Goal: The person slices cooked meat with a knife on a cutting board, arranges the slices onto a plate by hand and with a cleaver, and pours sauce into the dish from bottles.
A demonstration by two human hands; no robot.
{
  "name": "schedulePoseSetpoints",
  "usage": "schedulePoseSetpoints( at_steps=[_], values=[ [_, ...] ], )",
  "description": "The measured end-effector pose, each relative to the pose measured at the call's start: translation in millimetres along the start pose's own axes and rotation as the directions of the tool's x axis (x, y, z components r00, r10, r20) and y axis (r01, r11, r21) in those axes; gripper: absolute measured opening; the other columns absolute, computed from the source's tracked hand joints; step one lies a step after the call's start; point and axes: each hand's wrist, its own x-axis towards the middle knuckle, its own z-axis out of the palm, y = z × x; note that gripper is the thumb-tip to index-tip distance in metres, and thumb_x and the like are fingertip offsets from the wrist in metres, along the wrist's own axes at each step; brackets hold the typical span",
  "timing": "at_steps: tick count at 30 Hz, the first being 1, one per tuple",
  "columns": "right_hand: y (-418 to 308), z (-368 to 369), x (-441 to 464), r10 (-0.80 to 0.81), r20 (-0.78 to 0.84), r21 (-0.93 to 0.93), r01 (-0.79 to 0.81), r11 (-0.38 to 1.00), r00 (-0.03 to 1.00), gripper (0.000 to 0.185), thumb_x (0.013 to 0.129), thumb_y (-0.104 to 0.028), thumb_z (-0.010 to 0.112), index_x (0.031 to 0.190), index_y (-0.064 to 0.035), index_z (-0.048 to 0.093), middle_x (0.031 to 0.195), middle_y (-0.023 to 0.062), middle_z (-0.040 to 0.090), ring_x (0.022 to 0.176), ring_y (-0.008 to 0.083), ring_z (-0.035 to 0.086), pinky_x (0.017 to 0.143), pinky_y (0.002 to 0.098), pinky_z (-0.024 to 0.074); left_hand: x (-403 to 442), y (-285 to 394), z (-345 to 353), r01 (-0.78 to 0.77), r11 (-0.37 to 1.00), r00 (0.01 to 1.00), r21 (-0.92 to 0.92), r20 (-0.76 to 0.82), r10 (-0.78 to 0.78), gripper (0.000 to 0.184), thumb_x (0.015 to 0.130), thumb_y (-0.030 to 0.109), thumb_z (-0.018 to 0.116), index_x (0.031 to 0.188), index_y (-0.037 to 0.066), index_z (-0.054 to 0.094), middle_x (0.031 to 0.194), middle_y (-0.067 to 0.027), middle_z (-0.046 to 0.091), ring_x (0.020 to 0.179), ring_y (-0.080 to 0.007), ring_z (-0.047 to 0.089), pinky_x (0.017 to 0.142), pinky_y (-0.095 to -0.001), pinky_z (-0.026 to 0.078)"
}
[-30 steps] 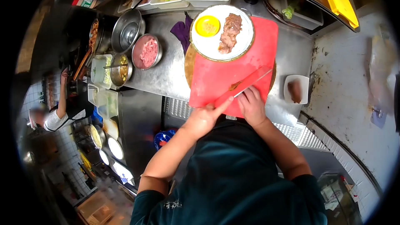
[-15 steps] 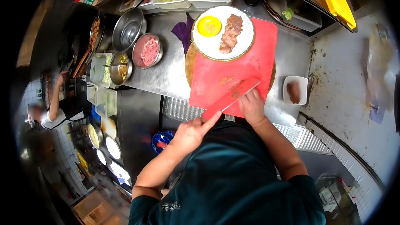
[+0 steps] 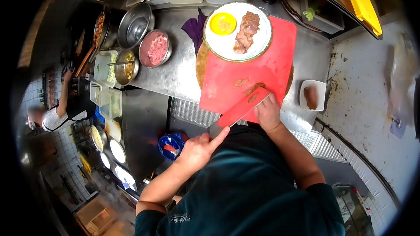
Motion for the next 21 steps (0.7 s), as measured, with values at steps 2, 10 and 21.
schedulePoseSetpoints(
  at_steps=[2, 10, 21],
  values=[
    [-2, -1, 2, 0.012, 0.002, 0.003, -0.012, 1.000, 1.000, 0.021, 0.084, -0.006, 0.076, 0.104, -0.0051, 0.074, 0.111, 0.0107, 0.067, 0.103, 0.0331, 0.062, 0.088, 0.0421, 0.0573, 4, 0, 0, -0.006, 0.999, 1.000, -0.036, -0.006, 0.005, 0.090, 0.086, -0.003, 0.062, 0.169, 0.027, 0.044, 0.079, -0.0165, 0.056, 0.060, -0.0344, 0.066, 0.057, -0.0467, 0.058],
    [-1, -6, 5, -0.015, 0.033, -0.004, 0.015, 1.000, 0.999, 0.025, 0.085, -0.007, 0.077, 0.109, -0.0038, 0.072, 0.113, 0.0128, 0.067, 0.107, 0.0350, 0.064, 0.091, 0.0434, 0.0568, 22, 1, 5, -0.018, 0.999, 1.000, -0.032, -0.012, 0.017, 0.091, 0.085, -0.004, 0.062, 0.169, 0.026, 0.043, 0.076, -0.0176, 0.057, 0.060, -0.0346, 0.066, 0.058, -0.0469, 0.058],
    [0, -4, 1, 0.003, 0.030, 0.014, -0.004, 1.000, 1.000, 0.028, 0.086, -0.007, 0.077, 0.113, -0.0042, 0.074, 0.117, 0.0115, 0.068, 0.113, 0.0338, 0.065, 0.097, 0.0419, 0.0576, 73, -5, 24, -0.008, 0.996, 0.999, -0.091, -0.053, 0.003, 0.088, 0.086, -0.005, 0.063, 0.166, 0.026, 0.047, 0.085, -0.0224, 0.064, 0.069, -0.0395, 0.070, 0.065, -0.0502, 0.060]
  ],
)
